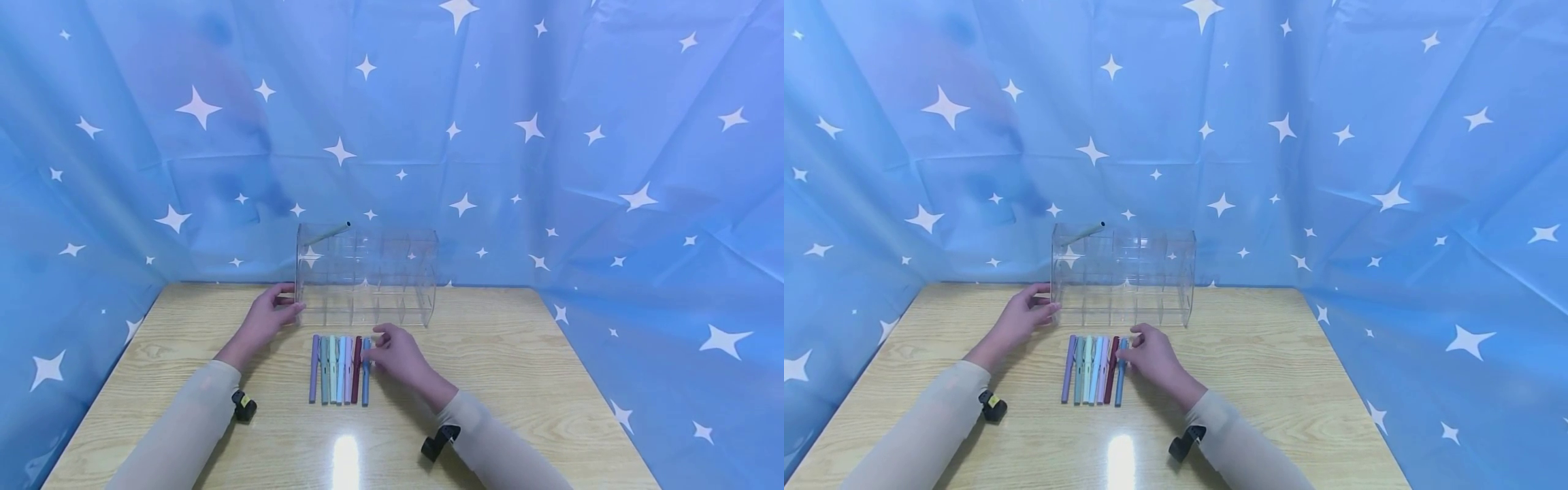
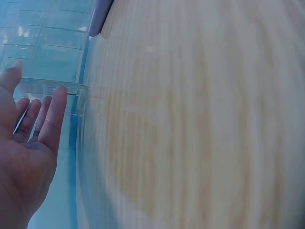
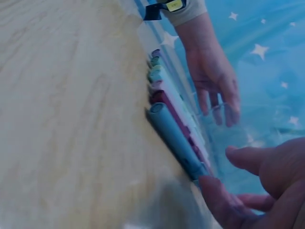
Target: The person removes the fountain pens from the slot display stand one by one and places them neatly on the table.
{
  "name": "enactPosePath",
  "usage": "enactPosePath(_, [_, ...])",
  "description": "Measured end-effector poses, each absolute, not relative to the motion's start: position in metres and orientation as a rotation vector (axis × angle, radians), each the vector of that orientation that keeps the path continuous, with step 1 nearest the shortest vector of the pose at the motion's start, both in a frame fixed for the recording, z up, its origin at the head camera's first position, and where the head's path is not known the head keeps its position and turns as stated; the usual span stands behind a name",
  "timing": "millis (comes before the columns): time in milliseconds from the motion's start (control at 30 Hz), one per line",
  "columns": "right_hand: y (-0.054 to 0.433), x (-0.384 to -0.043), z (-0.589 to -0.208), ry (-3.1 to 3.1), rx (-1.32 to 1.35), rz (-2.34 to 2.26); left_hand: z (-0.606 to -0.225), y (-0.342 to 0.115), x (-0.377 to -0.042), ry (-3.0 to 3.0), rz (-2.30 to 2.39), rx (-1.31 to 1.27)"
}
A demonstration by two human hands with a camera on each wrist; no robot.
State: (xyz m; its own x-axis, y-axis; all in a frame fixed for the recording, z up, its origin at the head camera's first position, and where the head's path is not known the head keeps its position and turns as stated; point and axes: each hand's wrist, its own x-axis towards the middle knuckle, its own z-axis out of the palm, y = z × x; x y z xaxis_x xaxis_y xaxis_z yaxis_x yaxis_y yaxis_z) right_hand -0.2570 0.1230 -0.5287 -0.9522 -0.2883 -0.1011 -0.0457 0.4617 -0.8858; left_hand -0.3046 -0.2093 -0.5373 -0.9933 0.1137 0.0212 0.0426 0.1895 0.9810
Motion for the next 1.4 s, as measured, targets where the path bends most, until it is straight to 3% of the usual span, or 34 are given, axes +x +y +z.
enactPosePath(233, [0.121,-0.267,-0.511,2.493,-0.363,-1.606,-0.537,-0.209,-0.304,2.397,1.941,0.155])
enactPosePath(767, [0.085,-0.312,-0.431,2.608,-0.467,-1.824,-0.541,-0.212,-0.306,2.395,1.941,0.147])
enactPosePath(1400, [0.036,-0.365,-0.403,2.354,-0.444,-2.14,-0.543,-0.212,-0.309,2.372,1.957,0.165])
